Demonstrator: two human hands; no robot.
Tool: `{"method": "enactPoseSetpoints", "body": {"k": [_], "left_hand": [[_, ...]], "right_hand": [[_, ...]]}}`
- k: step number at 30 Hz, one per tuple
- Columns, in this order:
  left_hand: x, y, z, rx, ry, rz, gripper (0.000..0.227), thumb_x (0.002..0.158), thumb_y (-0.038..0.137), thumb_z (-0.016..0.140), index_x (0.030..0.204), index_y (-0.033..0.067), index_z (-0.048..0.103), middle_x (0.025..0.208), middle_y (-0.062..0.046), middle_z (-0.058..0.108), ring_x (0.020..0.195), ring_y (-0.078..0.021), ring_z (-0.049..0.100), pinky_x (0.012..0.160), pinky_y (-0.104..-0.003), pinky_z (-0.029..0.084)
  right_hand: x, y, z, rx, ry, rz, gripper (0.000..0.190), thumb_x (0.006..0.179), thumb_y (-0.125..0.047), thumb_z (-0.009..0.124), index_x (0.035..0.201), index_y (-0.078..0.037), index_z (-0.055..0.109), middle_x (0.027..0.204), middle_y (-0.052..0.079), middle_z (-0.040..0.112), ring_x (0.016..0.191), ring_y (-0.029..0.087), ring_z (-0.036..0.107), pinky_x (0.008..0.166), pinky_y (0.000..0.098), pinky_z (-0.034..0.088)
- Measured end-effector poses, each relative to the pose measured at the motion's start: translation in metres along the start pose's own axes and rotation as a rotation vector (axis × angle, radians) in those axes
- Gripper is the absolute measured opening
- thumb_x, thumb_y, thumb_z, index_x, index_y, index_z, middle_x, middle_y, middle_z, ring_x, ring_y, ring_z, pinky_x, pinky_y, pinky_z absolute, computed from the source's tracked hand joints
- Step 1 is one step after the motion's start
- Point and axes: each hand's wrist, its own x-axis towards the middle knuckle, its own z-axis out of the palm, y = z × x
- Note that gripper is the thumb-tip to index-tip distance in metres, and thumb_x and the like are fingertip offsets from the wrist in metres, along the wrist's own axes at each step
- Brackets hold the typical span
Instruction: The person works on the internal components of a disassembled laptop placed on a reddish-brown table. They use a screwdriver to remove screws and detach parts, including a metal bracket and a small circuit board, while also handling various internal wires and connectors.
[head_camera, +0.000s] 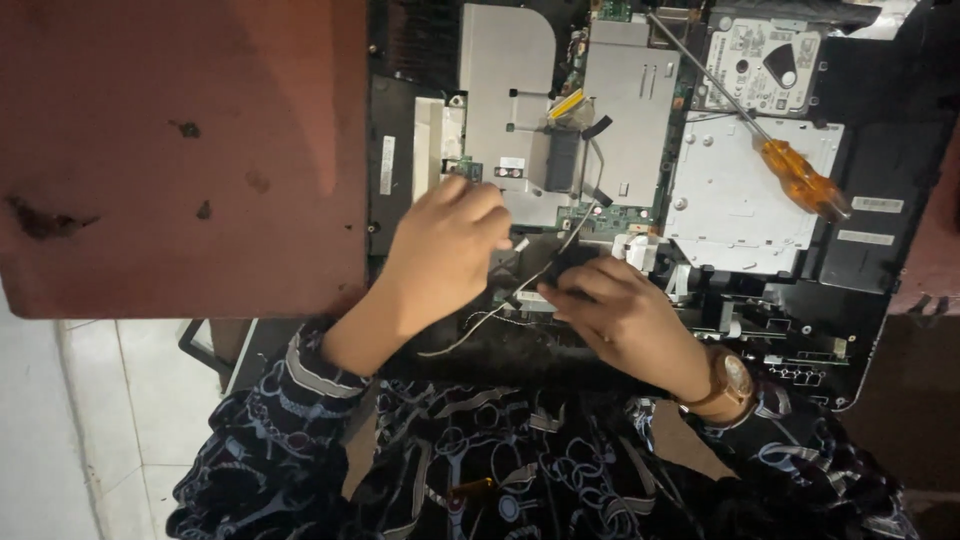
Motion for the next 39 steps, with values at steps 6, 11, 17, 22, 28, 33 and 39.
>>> {"method": "enactPoseSetpoints", "body": {"k": [6,11,17,22,28,33,39], "left_hand": [[-0.001,0.007,-0.011,-0.038,-0.073,0.017,0.008,0.096,0.018,0.067,0.092,0.0114,0.063,0.094,-0.003,0.056,0.089,-0.0262,0.057,0.08,-0.037,0.05],[-0.018,0.031,-0.047,0.016,-0.062,-0.062,0.037,0.095,0.032,0.067,0.126,0.012,0.065,0.114,-0.009,0.058,0.109,-0.0312,0.056,0.083,-0.042,0.046],[-0.064,0.033,-0.069,-0.133,-0.383,-0.212,0.07,0.089,0.071,0.053,0.126,0.0132,0.062,0.125,-0.011,0.066,0.114,-0.0295,0.059,0.1,-0.052,0.046],[-0.083,0.042,-0.052,0.139,-0.095,-0.009,0.035,0.069,0.036,0.091,0.087,0.018,0.067,0.097,0.002,0.064,0.091,-0.021,0.056,0.08,-0.035,0.04],[-0.073,0.024,-0.065,-0.211,0.092,-0.235,0.023,0.096,-0.002,0.056,0.087,0.0149,0.068,0.081,0.0,0.071,0.071,-0.0163,0.063,0.095,-0.048,0.048],[-0.068,0.004,-0.05,-0.133,0.282,-0.493,0.022,0.106,0.016,0.058,0.107,0.0026,0.076,0.069,0.0,0.062,0.059,-0.0134,0.05,0.05,-0.027,0.037],[-0.069,0.012,-0.048,0.348,0.213,-0.312,0.023,0.098,0.022,0.077,0.121,0.0246,0.073,0.115,-0.003,0.053,0.091,-0.027,0.052,0.067,-0.039,0.044]], "right_hand": [[0.005,0.0,-0.007,0.043,-0.042,0.024,0.021,0.086,-0.012,0.078,0.106,-0.008,0.078,0.097,0.006,0.07,0.097,0.027,0.066,0.084,0.0413,0.054],[0.002,0.002,-0.005,0.09,-0.032,0.037,0.019,0.088,-0.014,0.078,0.106,-0.007,0.078,0.1,0.006,0.07,0.103,0.028,0.065,0.089,0.0404,0.054],[0.006,0.006,-0.011,0.114,-0.115,-0.049,0.036,0.091,-0.012,0.076,0.125,-0.004,0.069,0.107,0.01,0.063,0.1,0.028,0.061,0.091,0.04,0.054],[0.006,0.001,-0.007,-0.048,-0.098,-0.08,0.038,0.091,-0.024,0.078,0.122,-0.004,0.07,0.105,0.01,0.062,0.095,0.028,0.061,0.085,0.0393,0.056],[0.004,0.003,-0.005,-0.049,-0.066,-0.09,0.035,0.09,-0.025,0.078,0.118,-0.004,0.072,0.104,0.009,0.064,0.094,0.026,0.06,0.083,0.0368,0.056],[0.004,0.004,-0.01,-0.017,-0.08,-0.099,0.039,0.089,-0.021,0.079,0.121,-0.001,0.07,0.105,0.011,0.063,0.096,0.027,0.06,0.085,0.0375,0.056],[-0.002,-0.003,-0.053,0.113,0.016,0.071,0.041,0.093,-0.011,0.072,0.129,0.004,0.061,0.127,0.018,0.068,0.119,0.029,0.066,0.106,0.0351,0.057]]}}
